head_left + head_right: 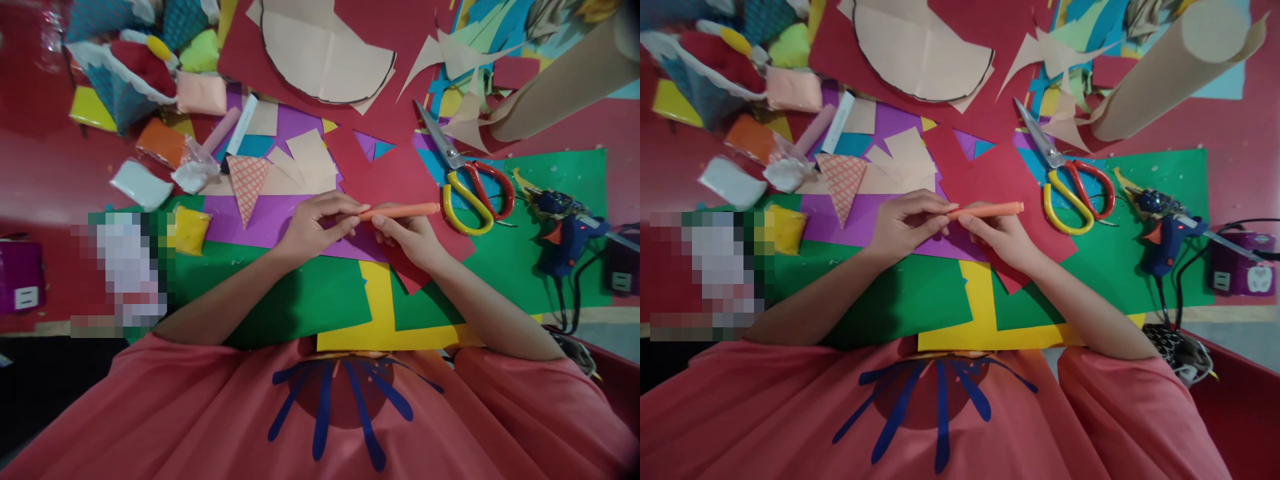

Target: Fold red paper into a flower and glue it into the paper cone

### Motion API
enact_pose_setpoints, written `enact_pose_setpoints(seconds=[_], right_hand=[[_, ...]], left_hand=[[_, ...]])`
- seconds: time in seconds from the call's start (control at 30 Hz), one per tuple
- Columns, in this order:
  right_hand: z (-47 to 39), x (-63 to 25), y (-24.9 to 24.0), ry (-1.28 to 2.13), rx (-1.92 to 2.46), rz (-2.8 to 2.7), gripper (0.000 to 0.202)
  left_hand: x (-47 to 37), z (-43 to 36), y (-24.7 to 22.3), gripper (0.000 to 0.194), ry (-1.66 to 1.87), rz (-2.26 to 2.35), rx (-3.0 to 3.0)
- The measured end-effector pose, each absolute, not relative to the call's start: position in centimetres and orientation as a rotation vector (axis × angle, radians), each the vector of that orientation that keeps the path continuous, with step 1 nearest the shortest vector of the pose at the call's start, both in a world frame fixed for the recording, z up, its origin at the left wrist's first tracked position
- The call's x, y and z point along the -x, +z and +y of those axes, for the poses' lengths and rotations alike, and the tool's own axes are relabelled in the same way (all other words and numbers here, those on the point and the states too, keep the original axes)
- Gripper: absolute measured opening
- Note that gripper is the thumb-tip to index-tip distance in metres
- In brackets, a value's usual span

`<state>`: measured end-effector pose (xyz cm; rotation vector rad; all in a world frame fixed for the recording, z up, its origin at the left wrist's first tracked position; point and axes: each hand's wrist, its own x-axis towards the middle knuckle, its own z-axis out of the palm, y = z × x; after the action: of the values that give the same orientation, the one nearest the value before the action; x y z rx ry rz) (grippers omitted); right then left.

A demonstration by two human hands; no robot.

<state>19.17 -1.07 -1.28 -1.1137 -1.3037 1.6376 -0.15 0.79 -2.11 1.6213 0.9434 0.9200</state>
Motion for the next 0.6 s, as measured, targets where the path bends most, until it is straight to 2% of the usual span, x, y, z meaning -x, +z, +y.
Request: enact_pose_setpoints(seconds=[0.27,0.4,0.5,0.6], right_hand=[[-0.85,-19.20,-0.85,1.783,1.153,-1.221,0.043],[-0.58,-19.28,-0.97,1.769,1.193,-1.232,0.043],[-0.45,-19.59,-1.37,1.619,1.161,-1.374,0.039],[-0.55,-19.97,-1.79,1.223,1.221,-1.666,0.024]], left_hand=[[0.09,0.62,-2.14,0.015,1.077,0.944,-1.891],[0.06,0.87,-2.13,0.011,1.131,0.966,-1.790],[0.17,1.25,-2.30,0.016,1.066,1.053,-1.512],[0.19,1.60,-2.54,0.024,1.022,1.105,-1.284]])
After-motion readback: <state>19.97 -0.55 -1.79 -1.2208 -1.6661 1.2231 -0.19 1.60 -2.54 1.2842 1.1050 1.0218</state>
